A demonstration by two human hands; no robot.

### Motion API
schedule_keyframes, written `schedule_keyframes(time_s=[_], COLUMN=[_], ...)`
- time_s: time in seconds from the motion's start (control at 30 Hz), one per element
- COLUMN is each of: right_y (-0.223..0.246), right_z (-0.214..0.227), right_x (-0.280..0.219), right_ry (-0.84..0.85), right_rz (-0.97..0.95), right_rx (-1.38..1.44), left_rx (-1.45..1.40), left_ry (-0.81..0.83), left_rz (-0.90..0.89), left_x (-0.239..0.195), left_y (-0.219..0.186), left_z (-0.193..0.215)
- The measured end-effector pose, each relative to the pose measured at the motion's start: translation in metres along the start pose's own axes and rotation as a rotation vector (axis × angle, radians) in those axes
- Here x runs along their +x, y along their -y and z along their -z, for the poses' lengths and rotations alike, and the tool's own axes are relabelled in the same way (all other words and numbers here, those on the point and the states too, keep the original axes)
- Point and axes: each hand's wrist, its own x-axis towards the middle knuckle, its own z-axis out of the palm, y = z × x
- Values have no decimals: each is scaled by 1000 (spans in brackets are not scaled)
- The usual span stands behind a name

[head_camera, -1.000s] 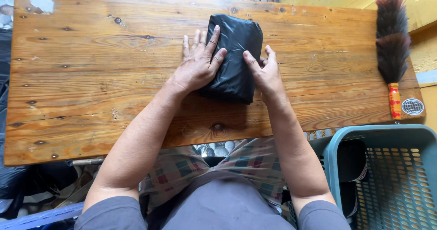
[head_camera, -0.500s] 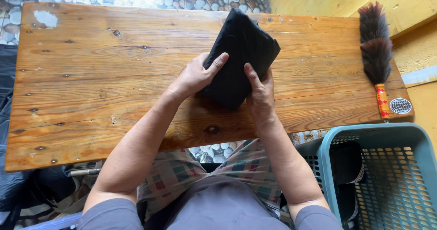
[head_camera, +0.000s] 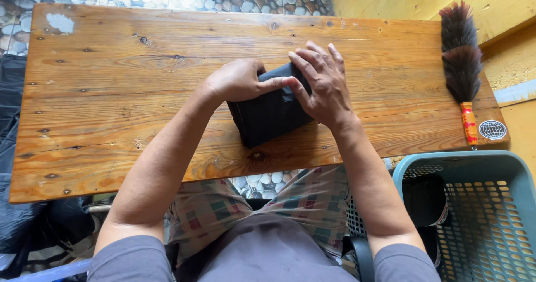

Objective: The person folds a large black plastic sheet on a wooden table, using a feather duster to smooth the surface. They fold the sheet multiple times into a compact bundle and place it into a small black bag.

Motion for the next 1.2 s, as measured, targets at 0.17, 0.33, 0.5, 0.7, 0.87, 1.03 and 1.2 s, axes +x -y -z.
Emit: schedule_keyframes(time_s=[0.17, 0.33, 0.5, 0.7, 0.87, 1.03, 1.2], right_y=[-8, -14, -15, -12, -4, -26, -18], right_z=[-11, -20, -22, -35, -36, -62, -66], right_x=[4, 1, 9, 14, 20, 6, 6], right_ry=[84, 125, 287, 491, 488, 472, 462], right_rz=[52, 98, -35, -202, -234, -228, -225], right_rx=[-95, -162, -56, -20, -20, -56, -98], left_rx=[-33, -35, 15, 177, 538, 420, 406], left_ry=[91, 145, 136, -53, -545, -464, -427], left_rz=[-36, -104, -168, -187, -236, -173, -103], left_x=[28, 43, 50, 68, 38, -17, -17], left_y=[20, 34, 36, 56, 33, 2, 12], left_z=[-6, -10, -10, -29, -60, -76, -84])
